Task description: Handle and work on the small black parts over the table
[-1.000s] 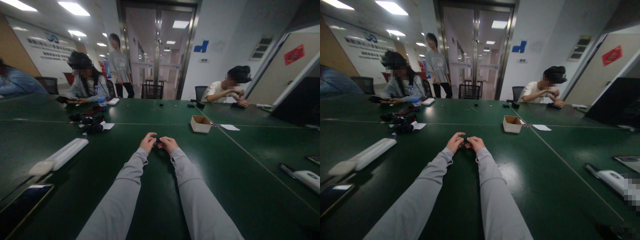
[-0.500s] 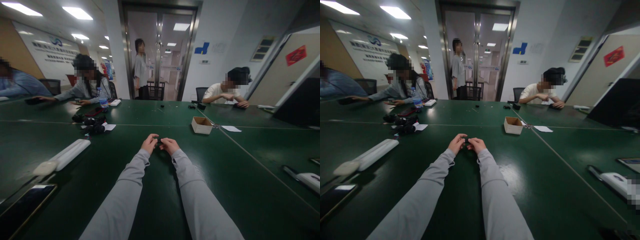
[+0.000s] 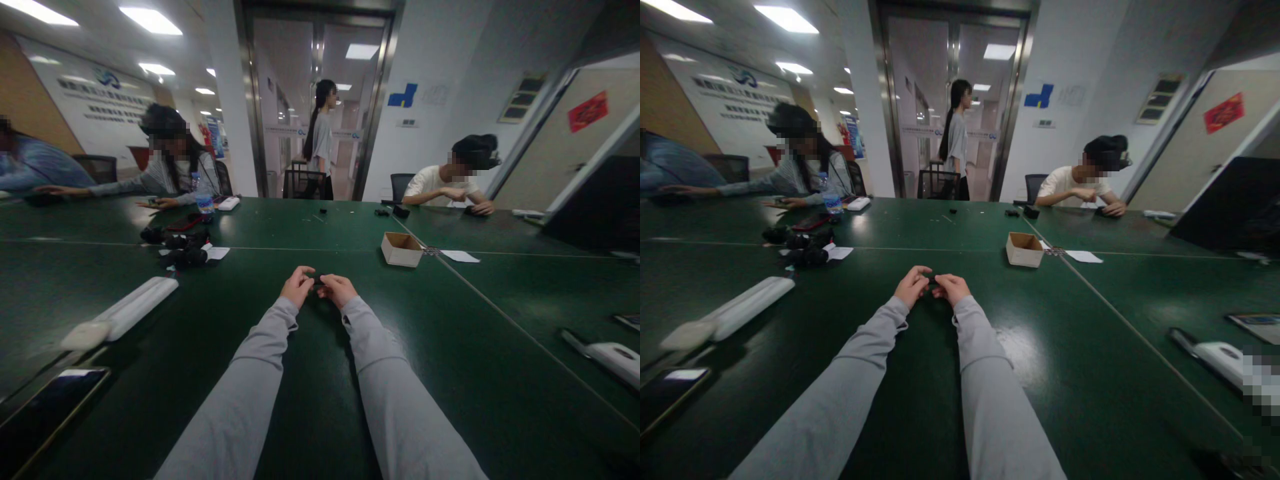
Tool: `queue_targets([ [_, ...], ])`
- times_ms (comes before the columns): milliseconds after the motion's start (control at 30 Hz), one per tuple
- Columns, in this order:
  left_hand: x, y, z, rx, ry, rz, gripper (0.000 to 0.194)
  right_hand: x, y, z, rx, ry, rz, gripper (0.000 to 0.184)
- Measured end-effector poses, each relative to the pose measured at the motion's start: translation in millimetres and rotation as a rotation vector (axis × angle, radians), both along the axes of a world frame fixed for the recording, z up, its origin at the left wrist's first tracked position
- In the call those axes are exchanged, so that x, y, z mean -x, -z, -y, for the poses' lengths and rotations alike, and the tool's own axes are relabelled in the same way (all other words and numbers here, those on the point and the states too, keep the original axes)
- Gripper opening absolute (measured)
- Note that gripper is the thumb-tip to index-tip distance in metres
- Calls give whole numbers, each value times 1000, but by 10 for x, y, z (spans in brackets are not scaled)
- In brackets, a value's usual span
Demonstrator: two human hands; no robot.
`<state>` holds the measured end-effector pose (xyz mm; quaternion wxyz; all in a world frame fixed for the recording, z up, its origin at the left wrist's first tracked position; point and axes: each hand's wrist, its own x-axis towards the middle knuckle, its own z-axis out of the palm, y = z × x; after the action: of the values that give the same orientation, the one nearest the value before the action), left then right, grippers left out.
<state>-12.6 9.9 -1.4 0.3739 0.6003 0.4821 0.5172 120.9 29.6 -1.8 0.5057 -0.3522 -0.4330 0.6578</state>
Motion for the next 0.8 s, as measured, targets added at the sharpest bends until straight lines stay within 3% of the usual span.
queue_targets([
  [367,3,11,-14,27,-6,34,22,-8,10,-8,-14,-21,6,14],
  [800,12,14,-2,-7,-29,-71,27,7,11,-12,-16,-3,25,11],
])
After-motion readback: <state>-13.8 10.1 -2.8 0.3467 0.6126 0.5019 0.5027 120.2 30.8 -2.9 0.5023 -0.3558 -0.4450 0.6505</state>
